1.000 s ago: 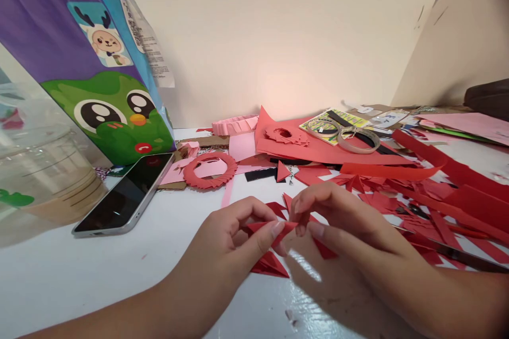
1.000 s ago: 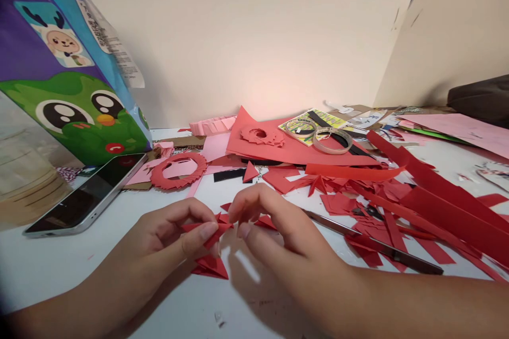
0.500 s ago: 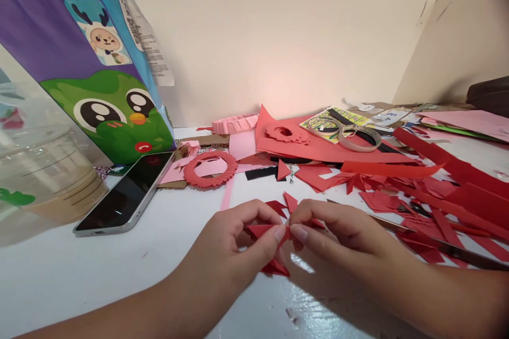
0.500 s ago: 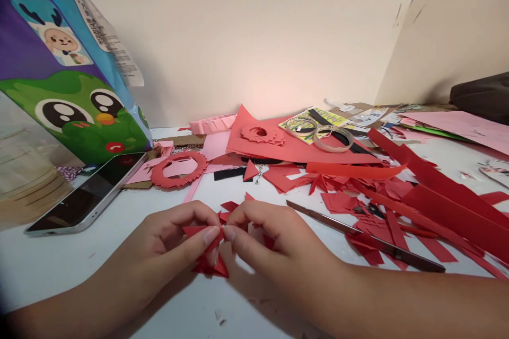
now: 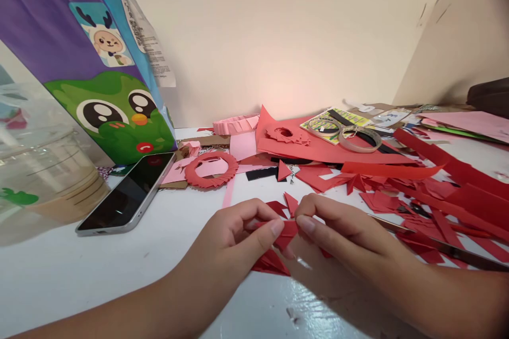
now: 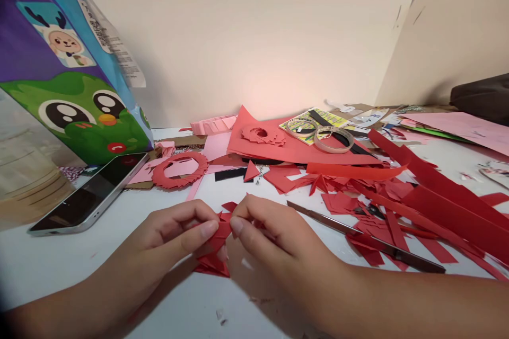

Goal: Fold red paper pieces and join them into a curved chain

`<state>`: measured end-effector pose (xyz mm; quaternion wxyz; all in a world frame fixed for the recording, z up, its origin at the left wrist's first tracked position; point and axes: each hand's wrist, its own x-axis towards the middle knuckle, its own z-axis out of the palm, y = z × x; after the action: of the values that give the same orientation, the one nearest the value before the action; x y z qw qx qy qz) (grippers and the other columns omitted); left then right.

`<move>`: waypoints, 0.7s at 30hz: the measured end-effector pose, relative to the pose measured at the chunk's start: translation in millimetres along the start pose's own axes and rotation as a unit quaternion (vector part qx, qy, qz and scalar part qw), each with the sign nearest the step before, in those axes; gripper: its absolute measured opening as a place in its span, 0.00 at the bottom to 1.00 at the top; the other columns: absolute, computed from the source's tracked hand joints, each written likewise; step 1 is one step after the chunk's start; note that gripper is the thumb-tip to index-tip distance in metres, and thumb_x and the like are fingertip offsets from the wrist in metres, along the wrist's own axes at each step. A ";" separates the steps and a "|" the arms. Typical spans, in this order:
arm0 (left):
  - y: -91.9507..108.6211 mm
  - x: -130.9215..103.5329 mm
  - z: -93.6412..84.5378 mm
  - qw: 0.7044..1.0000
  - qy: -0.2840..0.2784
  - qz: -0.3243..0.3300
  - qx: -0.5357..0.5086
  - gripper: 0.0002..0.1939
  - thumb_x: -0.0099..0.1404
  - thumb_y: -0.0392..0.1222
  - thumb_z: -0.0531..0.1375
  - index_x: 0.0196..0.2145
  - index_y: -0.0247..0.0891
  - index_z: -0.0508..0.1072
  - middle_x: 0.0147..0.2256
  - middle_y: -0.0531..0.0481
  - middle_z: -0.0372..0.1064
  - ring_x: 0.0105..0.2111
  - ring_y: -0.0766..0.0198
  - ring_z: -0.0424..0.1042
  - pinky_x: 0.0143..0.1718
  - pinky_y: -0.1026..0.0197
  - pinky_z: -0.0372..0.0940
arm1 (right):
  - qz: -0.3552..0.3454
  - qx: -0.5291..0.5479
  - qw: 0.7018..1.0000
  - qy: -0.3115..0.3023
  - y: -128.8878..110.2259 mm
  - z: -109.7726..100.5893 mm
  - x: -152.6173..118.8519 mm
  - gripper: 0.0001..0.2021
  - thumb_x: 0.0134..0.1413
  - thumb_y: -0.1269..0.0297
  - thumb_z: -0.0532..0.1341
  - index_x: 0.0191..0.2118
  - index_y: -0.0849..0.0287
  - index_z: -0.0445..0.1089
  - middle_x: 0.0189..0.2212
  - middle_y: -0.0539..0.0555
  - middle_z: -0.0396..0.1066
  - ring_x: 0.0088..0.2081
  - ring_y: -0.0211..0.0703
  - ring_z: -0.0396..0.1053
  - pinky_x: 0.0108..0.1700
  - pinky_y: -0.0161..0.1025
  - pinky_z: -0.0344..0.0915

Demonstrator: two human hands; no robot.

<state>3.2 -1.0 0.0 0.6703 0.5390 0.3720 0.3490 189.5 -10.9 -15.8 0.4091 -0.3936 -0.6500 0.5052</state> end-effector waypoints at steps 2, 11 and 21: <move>-0.4 0.1 -0.9 1.000 0.000 0.007 0.002 0.09 0.68 0.40 0.62 0.30 0.36 0.73 0.26 0.57 0.72 0.28 0.70 0.71 0.33 0.68 0.69 | -0.004 -0.015 1.000 0.010 -2.1 -1.0 0.7 0.14 0.63 0.58 0.56 0.26 0.54 0.62 0.23 0.47 0.62 0.26 0.39 0.60 0.29 0.35 0.59; 0.0 -1.1 -0.7 0.999 -0.014 0.026 0.025 0.09 0.69 0.40 0.60 0.30 0.36 0.73 0.28 0.55 0.73 0.31 0.68 0.73 0.37 0.65 0.71 | 0.019 0.033 0.999 -0.012 5.6 2.1 0.1 0.13 0.62 0.57 0.59 0.27 0.56 0.64 0.25 0.48 0.63 0.28 0.38 0.59 0.31 0.36 0.57; -2.8 -5.8 0.8 0.998 -0.004 0.041 0.054 0.10 0.69 0.42 0.59 0.31 0.37 0.73 0.26 0.54 0.71 0.29 0.67 0.71 0.33 0.67 0.70 | 0.052 0.054 0.997 -0.012 0.5 -1.9 0.9 0.17 0.56 0.52 0.62 0.25 0.57 0.63 0.22 0.48 0.62 0.26 0.39 0.59 0.29 0.37 0.56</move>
<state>1.3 -6.9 -1.9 0.6267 0.5906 0.3655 0.3533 191.0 -9.3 -15.8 0.3952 -0.3982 -0.6052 0.5648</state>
